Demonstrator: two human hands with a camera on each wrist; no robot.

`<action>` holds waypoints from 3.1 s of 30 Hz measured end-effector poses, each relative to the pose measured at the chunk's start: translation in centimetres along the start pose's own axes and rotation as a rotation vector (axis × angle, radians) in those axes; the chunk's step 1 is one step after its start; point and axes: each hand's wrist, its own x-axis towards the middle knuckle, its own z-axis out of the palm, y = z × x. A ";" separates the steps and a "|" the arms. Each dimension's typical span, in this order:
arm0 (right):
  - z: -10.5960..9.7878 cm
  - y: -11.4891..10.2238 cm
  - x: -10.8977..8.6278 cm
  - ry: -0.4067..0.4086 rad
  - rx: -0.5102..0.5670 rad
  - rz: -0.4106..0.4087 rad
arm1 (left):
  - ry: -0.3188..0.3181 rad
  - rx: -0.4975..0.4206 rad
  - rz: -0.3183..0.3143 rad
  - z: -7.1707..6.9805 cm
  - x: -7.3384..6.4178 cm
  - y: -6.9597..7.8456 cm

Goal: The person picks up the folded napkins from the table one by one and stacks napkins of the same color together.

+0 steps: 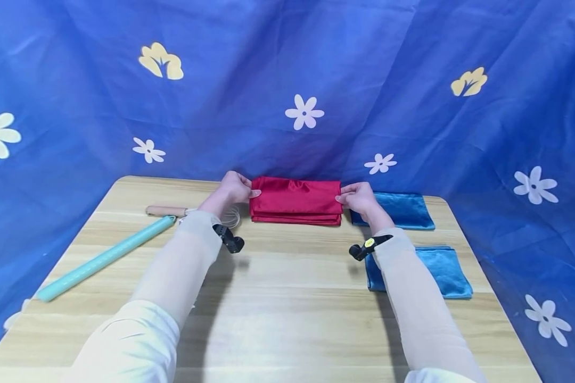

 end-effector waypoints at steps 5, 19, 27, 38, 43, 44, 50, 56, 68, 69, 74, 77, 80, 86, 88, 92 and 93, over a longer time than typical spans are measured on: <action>0.4 0.2 0.3 0.003 -0.005 -0.008 | -0.005 0.044 -0.014 -0.2 0.1 -0.4; 1.0 0.4 0.0 0.049 -0.013 0.018 | -0.060 -0.001 -0.059 -0.2 0.6 -0.9; 0.6 0.5 -0.1 0.027 0.005 0.029 | -0.106 -0.192 -0.097 -0.4 0.6 -0.7; -0.1 0.8 0.0 0.026 0.022 0.033 | -0.124 -0.162 -0.079 -0.4 0.5 -0.4; -0.2 0.7 -0.2 0.015 0.052 0.029 | -0.115 -0.190 -0.088 -0.5 0.7 -0.6; -0.2 0.7 -0.3 0.012 0.060 0.029 | -0.104 -0.184 -0.085 -0.5 0.7 -0.6; -0.5 0.4 -1.0 0.007 0.063 0.025 | -0.046 -0.116 -0.056 -1.0 0.8 -0.8; -1.1 0.4 -1.6 0.009 0.044 -0.001 | -0.028 -0.101 -0.045 -1.5 0.6 -0.8; -1.9 -0.3 -3.8 -0.031 0.036 -0.048 | -0.018 -0.094 0.081 -2.8 -3.1 -0.3; -1.9 -0.3 -4.0 -0.039 0.029 -0.058 | -0.020 -0.105 0.092 -2.9 -3.5 -0.2; -2.5 -0.6 -5.4 -0.074 -0.017 -0.108 | -0.062 -0.178 0.130 -2.9 -5.2 0.4; -3.0 -0.7 -6.2 -0.087 -0.051 -0.135 | -0.097 -0.216 0.142 -2.7 -6.1 0.6; -3.6 -0.9 -7.0 -0.100 -0.070 -0.150 | -0.122 -0.256 0.148 -2.6 -6.8 0.7; -5.0 -1.3 -8.8 -0.117 -0.085 -0.163 | -0.162 -0.317 0.144 -2.4 -8.2 0.6; -5.5 -1.3 -9.4 -0.117 -0.104 -0.168 | -0.167 -0.333 0.155 -2.4 -8.8 0.7; -6.5 -1.2 -10.6 -0.115 -0.137 -0.169 | -0.181 -0.349 0.183 -2.1 -9.9 1.0; -6.8 -1.2 -10.9 -0.114 -0.144 -0.166 | -0.187 -0.353 0.187 -2.0 -10.2 1.0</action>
